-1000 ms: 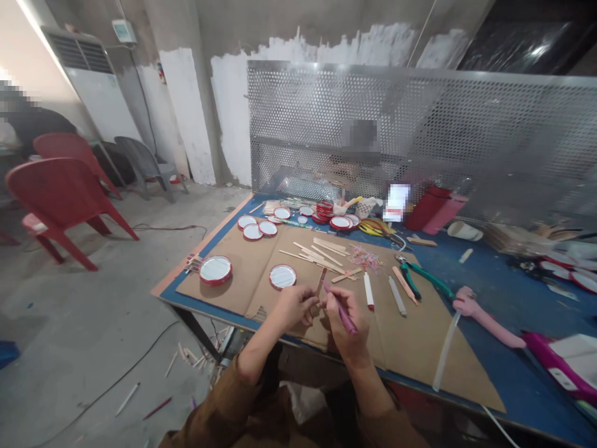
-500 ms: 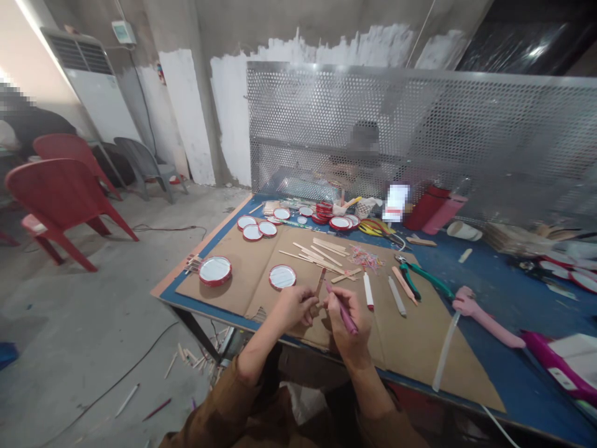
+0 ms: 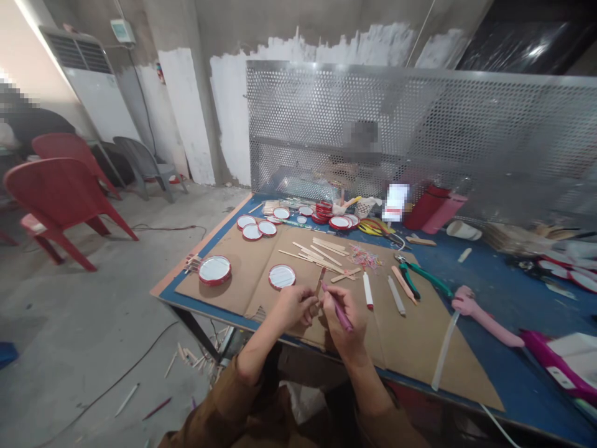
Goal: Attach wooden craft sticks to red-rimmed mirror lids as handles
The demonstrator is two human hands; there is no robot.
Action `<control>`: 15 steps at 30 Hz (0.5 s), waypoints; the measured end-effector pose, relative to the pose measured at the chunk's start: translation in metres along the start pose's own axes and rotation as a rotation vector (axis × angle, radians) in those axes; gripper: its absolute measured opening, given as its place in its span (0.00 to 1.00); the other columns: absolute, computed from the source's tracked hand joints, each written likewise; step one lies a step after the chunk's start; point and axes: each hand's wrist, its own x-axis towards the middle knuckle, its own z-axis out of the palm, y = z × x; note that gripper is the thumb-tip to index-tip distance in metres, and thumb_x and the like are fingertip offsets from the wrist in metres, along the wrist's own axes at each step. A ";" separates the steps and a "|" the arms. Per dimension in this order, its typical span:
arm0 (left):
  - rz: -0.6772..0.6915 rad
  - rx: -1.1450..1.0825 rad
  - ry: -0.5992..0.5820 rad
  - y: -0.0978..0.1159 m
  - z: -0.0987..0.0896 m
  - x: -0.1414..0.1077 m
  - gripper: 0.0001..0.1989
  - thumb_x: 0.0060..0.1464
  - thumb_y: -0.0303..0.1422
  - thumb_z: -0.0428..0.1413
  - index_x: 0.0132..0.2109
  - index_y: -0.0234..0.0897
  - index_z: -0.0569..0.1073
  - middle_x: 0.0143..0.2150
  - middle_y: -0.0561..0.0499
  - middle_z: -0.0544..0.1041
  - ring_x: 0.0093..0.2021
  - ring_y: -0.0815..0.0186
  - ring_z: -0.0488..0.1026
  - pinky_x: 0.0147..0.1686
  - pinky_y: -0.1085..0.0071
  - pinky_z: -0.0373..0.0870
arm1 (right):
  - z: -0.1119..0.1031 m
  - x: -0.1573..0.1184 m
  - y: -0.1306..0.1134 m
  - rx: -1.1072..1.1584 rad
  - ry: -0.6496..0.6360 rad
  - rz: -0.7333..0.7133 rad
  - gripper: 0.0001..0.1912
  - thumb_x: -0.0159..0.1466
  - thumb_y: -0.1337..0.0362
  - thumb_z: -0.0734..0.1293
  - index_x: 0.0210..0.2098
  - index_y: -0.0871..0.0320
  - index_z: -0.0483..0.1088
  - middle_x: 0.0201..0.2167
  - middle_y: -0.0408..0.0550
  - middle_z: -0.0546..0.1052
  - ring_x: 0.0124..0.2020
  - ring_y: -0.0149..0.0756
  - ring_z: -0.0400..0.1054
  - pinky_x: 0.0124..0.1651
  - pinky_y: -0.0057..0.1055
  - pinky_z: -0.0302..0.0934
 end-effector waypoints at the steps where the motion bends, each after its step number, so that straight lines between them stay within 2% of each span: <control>1: -0.005 -0.003 0.001 0.000 0.000 0.000 0.08 0.54 0.33 0.50 0.29 0.36 0.66 0.14 0.59 0.67 0.15 0.71 0.69 0.17 0.78 0.65 | 0.000 0.000 0.000 -0.004 0.001 0.003 0.11 0.62 0.57 0.62 0.39 0.57 0.70 0.30 0.47 0.78 0.28 0.33 0.72 0.29 0.26 0.67; 15: -0.012 -0.028 0.003 -0.001 0.001 0.002 0.08 0.55 0.32 0.50 0.28 0.35 0.65 0.13 0.59 0.66 0.14 0.72 0.67 0.16 0.80 0.64 | -0.002 -0.001 -0.004 0.007 0.040 0.029 0.13 0.63 0.56 0.61 0.39 0.58 0.69 0.28 0.47 0.76 0.27 0.32 0.72 0.28 0.26 0.67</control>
